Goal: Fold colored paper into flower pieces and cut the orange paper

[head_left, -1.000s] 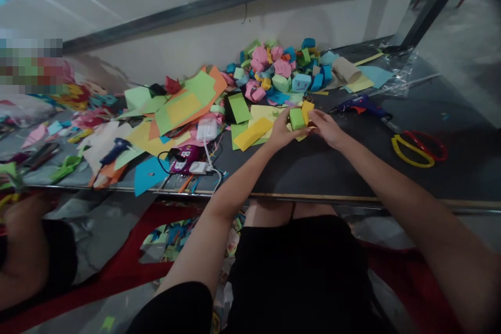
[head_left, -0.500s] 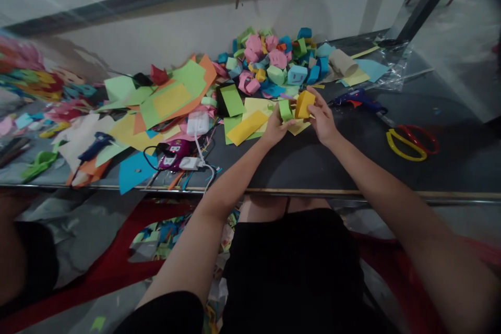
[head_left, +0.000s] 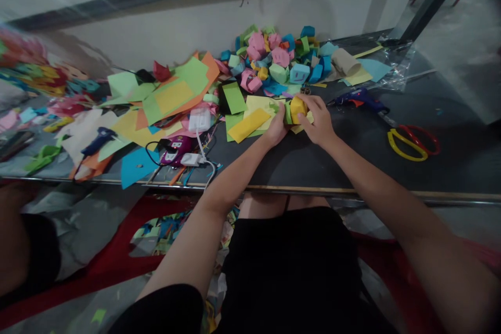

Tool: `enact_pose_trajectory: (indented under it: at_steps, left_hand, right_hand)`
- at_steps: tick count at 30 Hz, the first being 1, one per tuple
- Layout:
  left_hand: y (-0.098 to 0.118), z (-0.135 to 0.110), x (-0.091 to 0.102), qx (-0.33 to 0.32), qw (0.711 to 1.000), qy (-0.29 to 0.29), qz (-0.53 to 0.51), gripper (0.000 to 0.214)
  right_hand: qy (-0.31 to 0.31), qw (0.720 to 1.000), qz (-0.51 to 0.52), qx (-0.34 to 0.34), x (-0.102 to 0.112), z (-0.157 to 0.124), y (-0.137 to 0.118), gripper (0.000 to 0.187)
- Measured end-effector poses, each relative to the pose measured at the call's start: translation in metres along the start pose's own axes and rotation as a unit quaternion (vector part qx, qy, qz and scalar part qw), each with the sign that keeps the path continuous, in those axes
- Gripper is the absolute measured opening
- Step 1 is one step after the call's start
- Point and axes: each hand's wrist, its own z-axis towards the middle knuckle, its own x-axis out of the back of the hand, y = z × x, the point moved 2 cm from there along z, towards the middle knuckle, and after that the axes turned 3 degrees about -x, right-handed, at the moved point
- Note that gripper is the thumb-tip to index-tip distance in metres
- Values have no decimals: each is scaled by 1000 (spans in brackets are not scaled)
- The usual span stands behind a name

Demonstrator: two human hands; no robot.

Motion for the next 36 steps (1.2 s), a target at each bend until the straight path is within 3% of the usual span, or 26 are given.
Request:
enact_pose_trajectory:
  at_steps: [5, 10, 18, 22, 25, 28, 32, 36]
  left_hand:
    - [-5, 1, 3, 23, 997, 60, -44, 87]
    - [-3, -1, 0, 45, 995, 51, -71, 87]
    - [-10, 4, 0, 14, 996, 63, -54, 98]
    - [-9, 5, -1, -25, 997, 69, -23, 99]
    - [-7, 4, -1, -43, 996, 81, 5, 96]
    - [-5, 4, -4, -36, 995, 92, 20, 88]
    - [1, 1, -15, -22, 995, 99, -21, 73]
    - [4, -1, -23, -43, 993, 100, -40, 67]
  right_hand:
    - [-9, 1000, -5, -2, -10, -1, 4, 68]
    - [-20, 1000, 7, 14, -21, 0, 3, 75]
    - [42, 999, -8, -8, -9, -2, -3, 73]
    - [-11, 1000, -13, 16, -16, -3, -4, 75]
    - [-33, 999, -12, 27, -27, -3, -1, 82]
    - [-1, 999, -6, 34, -30, -2, 2, 86]
    - [2, 1000, -9, 19, -28, -2, 0, 80]
    - [7, 999, -4, 46, -25, -3, -4, 77]
